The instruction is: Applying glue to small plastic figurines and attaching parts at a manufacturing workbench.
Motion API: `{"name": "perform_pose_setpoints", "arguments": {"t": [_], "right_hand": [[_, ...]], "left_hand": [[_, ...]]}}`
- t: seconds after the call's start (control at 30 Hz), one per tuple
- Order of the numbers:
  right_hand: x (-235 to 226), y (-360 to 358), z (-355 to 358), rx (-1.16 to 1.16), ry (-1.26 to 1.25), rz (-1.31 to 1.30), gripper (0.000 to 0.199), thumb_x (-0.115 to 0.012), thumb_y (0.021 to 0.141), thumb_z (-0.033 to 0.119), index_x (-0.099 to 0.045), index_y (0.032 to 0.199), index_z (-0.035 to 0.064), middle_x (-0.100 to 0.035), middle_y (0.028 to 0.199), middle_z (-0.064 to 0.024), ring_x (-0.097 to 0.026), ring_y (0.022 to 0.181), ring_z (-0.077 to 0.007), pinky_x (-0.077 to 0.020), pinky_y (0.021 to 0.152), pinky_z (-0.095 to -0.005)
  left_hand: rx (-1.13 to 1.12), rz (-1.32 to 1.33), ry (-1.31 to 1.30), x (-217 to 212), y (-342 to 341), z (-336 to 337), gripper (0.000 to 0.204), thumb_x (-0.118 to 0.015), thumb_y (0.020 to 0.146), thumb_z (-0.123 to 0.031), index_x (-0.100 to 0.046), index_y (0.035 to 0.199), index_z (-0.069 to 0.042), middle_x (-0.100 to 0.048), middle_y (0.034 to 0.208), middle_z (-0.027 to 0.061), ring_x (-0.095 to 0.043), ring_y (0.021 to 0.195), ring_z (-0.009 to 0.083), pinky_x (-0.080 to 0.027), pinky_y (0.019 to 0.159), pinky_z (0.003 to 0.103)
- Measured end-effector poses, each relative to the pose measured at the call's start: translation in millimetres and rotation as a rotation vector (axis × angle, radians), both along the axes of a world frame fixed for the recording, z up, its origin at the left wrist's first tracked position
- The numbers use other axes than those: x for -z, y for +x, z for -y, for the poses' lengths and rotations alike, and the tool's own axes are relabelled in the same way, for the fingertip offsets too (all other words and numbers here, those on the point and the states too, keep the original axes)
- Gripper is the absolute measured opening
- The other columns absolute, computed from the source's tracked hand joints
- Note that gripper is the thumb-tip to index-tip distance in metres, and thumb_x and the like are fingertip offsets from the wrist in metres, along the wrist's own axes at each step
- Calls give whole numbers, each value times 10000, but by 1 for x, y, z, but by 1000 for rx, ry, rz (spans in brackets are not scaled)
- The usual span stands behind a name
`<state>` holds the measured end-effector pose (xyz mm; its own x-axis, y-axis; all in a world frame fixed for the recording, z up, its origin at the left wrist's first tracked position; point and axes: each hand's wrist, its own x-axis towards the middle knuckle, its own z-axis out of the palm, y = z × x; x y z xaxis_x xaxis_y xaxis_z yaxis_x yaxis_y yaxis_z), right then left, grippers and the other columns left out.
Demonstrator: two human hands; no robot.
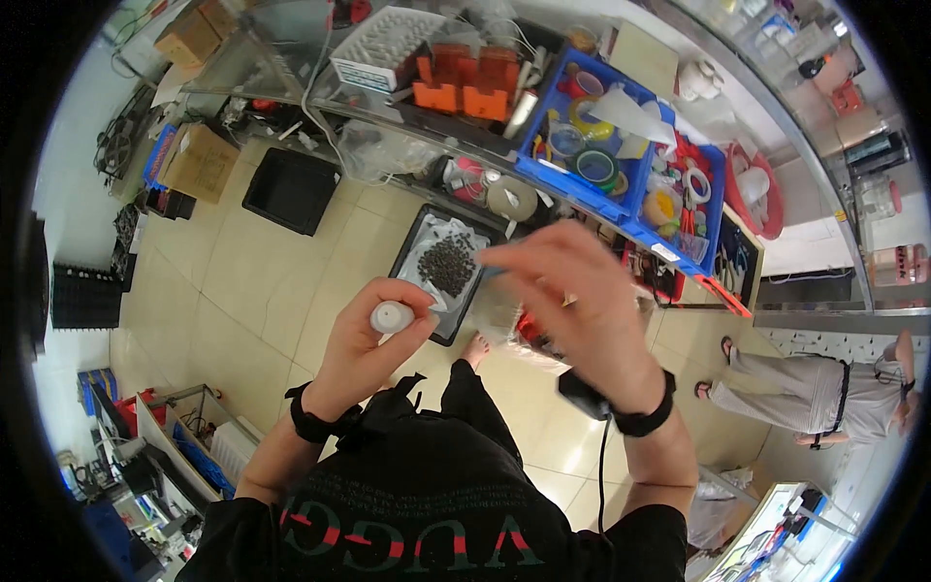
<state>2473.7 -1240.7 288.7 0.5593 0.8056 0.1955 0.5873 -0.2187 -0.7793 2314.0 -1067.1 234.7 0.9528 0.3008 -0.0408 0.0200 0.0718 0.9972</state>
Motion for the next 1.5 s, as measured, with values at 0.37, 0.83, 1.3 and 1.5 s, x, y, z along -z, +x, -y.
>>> {"name": "perform_pose_setpoints", "arguments": {"t": [0.37, 0.83, 1.3, 1.5], "right_hand": [[-78, -202, -176, -611, 37, 424, 238, -701, 767, 44, -680, 999, 92, -579, 863, -74, -582, 762, -242, -475, 644, -320], [-107, -337, -279, -932, 42, 718, 227, -710, 751, 33, -677, 973, 66, -588, 873, -68, -578, 788, -243, -462, 677, -330], [-125, -423, -371, -1197, 29, 831, 190, -697, 729, 11, -651, 909, 49, -572, 850, -70, -580, 781, -265, -472, 681, -342], [-132, -409, -435, -1231, -209, 299, 150, -671, 838, 88, -643, 972, 27, -593, 856, -69, -594, 765, -186, -468, 662, -285]], "left_hand": [[-278, 195, 201, -32, -204, -95, 203, -622, 902, -84, -554, 1089, -46, -583, 868, 33, -582, 704, 98, -478, 609, 249], [-597, 276, 250, -34, -345, -146, 210, -632, 890, -86, -559, 1083, -49, -622, 913, 83, -597, 807, 194, -483, 693, 305], [-717, 174, 371, -40, -432, -200, 309, -662, 891, -199, -491, 1108, -58, -594, 848, 99, -580, 693, 201, -466, 611, 330], [-507, 402, -61, -45, -448, -239, 352, -593, 947, -258, -440, 1190, -55, -533, 942, 30, -518, 774, 81, -472, 660, 277]]}}
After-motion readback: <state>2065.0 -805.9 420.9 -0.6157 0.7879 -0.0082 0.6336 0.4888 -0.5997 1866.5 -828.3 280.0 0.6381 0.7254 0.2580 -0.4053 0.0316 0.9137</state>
